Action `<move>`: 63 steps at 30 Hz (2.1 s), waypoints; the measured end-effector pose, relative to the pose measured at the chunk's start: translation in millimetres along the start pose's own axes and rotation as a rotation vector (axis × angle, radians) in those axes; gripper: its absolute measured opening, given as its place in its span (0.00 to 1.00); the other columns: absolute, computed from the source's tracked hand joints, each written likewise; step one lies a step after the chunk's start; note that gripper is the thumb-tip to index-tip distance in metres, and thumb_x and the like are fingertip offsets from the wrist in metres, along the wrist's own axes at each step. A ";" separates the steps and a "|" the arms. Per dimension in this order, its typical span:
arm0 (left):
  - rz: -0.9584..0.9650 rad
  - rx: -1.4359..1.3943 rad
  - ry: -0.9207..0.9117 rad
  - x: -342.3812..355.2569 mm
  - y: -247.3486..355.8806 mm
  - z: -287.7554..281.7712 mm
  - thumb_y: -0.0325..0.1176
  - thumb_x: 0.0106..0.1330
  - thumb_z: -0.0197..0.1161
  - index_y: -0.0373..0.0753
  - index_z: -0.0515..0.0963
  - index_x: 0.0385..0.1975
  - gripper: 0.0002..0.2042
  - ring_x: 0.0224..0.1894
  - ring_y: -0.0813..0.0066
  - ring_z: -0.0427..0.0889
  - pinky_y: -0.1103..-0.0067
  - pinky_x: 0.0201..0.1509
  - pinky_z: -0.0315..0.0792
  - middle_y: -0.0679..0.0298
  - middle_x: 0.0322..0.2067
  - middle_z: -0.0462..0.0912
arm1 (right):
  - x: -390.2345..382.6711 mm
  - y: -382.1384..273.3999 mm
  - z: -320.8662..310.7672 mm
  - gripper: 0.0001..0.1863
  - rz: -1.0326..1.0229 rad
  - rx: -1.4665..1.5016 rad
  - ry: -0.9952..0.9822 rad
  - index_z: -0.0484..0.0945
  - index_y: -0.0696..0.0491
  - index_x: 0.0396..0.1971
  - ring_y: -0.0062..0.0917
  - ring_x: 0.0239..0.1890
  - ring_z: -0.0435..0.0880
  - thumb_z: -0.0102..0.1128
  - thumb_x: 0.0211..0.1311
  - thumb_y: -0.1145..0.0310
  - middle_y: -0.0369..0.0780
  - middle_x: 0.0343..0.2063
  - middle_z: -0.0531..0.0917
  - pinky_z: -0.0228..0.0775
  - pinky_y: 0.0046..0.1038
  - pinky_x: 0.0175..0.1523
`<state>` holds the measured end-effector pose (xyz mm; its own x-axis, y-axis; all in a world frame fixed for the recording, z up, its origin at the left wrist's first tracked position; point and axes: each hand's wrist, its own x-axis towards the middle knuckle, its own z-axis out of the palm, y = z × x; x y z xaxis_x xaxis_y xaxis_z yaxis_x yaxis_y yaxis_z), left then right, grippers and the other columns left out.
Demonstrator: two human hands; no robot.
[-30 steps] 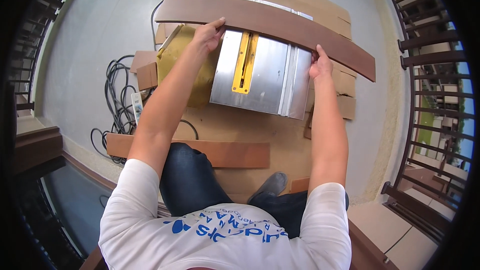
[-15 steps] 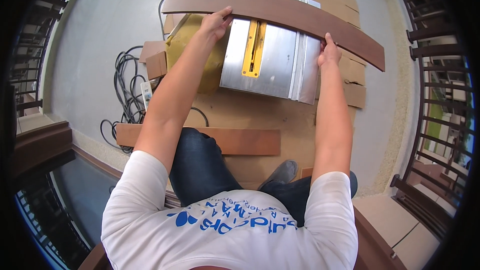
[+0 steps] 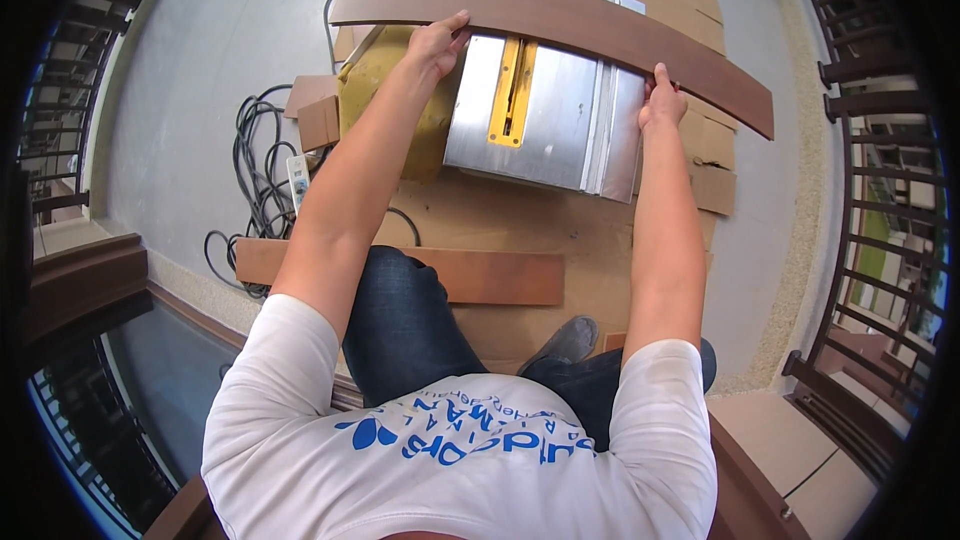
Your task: The person places a wood-textured flooring plank onto a table saw, makes a cut, and then carries the cut pieces and other planks through the room to another area.
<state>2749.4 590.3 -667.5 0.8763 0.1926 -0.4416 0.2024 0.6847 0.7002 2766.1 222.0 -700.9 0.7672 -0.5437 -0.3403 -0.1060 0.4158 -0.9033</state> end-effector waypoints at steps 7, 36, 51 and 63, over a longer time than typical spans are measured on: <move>0.001 0.007 0.015 -5.0 0.6 3.8 0.21 0.66 0.62 0.31 0.73 0.45 0.10 0.45 0.67 0.80 0.76 0.52 0.81 0.57 0.44 0.79 | 2.2 1.3 -5.7 0.11 -0.027 0.013 0.000 0.76 0.56 0.42 0.22 0.30 0.81 0.67 0.62 0.74 0.37 0.36 0.82 0.75 0.22 0.30; -0.019 0.057 0.030 -11.8 -1.7 -5.2 0.23 0.67 0.62 0.31 0.74 0.43 0.08 0.45 0.68 0.80 0.78 0.55 0.79 0.57 0.43 0.79 | -16.6 4.2 -12.8 0.09 -0.071 0.018 0.006 0.76 0.58 0.39 0.23 0.29 0.81 0.66 0.62 0.75 0.38 0.34 0.82 0.76 0.23 0.30; -0.023 0.065 0.040 -10.6 -5.6 -9.3 0.23 0.67 0.63 0.30 0.74 0.42 0.08 0.43 0.68 0.81 0.78 0.54 0.80 0.57 0.42 0.80 | -23.4 1.2 -17.0 0.11 -0.058 -0.008 0.027 0.76 0.57 0.42 0.22 0.27 0.80 0.67 0.62 0.74 0.37 0.35 0.81 0.75 0.22 0.28; -0.029 0.052 0.050 -18.3 -7.2 -12.0 0.22 0.66 0.63 0.31 0.75 0.41 0.08 0.43 0.67 0.81 0.77 0.54 0.80 0.57 0.42 0.80 | -30.5 2.3 -21.3 0.11 -0.022 0.024 0.019 0.77 0.54 0.43 0.21 0.30 0.80 0.67 0.62 0.75 0.36 0.36 0.82 0.73 0.22 0.33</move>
<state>2726.6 590.3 -671.2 0.8472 0.2088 -0.4886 0.2510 0.6532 0.7143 2728.9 223.9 -698.1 0.7572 -0.5663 -0.3255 -0.0738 0.4210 -0.9040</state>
